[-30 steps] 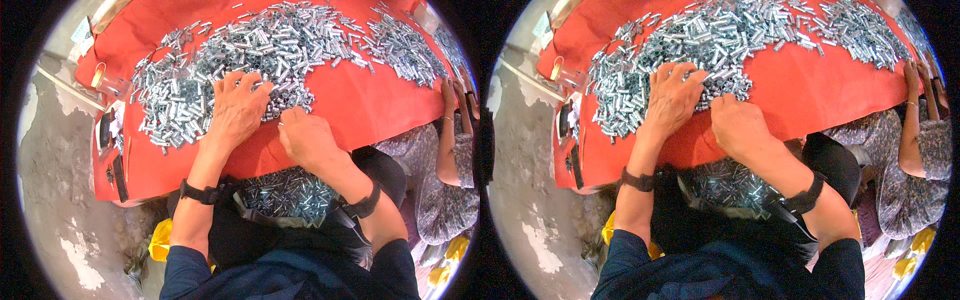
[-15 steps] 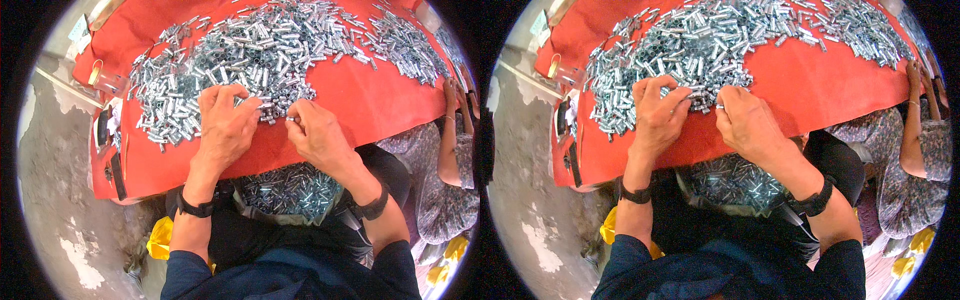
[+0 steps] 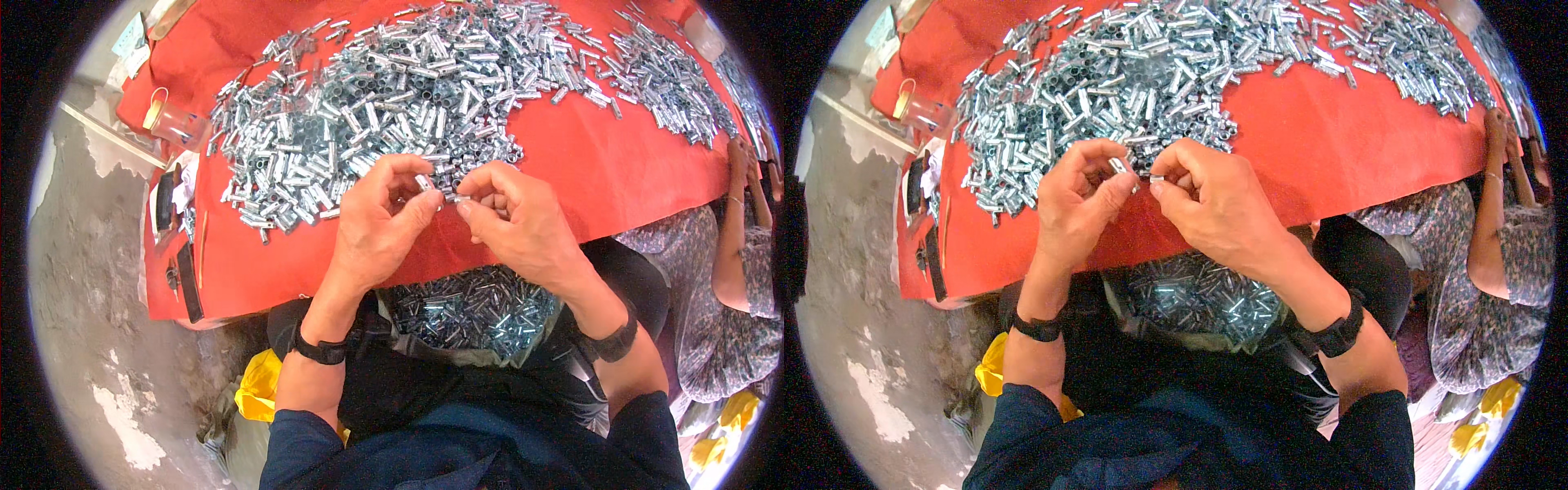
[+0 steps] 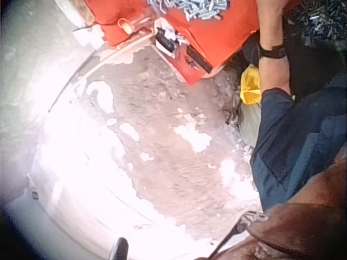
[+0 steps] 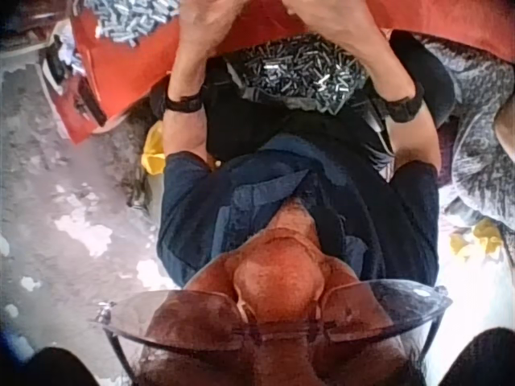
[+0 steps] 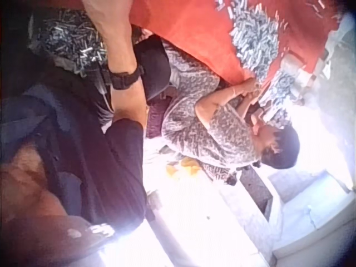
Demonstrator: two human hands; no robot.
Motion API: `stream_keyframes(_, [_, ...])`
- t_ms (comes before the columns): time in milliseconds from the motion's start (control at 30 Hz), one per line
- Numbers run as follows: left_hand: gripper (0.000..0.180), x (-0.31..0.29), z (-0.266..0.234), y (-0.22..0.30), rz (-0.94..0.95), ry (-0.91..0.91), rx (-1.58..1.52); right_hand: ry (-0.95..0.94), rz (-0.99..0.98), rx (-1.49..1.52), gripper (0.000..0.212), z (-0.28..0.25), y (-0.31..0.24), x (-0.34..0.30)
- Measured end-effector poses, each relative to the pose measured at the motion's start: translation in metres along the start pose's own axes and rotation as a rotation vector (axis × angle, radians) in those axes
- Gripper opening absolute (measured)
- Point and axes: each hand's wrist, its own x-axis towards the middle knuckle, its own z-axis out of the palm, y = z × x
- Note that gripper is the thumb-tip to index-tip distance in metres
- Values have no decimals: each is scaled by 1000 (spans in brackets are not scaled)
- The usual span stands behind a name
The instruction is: Sort and inspect small metal fasteners from a large pile on a table.
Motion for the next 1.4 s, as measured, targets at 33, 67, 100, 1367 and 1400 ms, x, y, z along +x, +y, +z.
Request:
stream_keyframes(33, [23, 1, 0, 1, 0, 3, 2, -3, -1, 1, 9, 0, 0, 0])
stream_keyframes(67, [20, 1, -1, 1, -57, 8, -117, -2, 4, -1, 9, -1, 0, 0])
stream_keyframes(100, [19, 1, 0, 2, -113, 14, -235, -1, 9, -3, 10, -1, 0, 0])
stream_keyframes(1367, [29, -15, 27, 15, 476, -503, 627, 224, -434, -727, 8, -29, 26, 8])
stream_keyframes(1400, [33, -11, 26, 22, 474, -544, 662, 192, -434, -869, 7, -27, 28, 8])
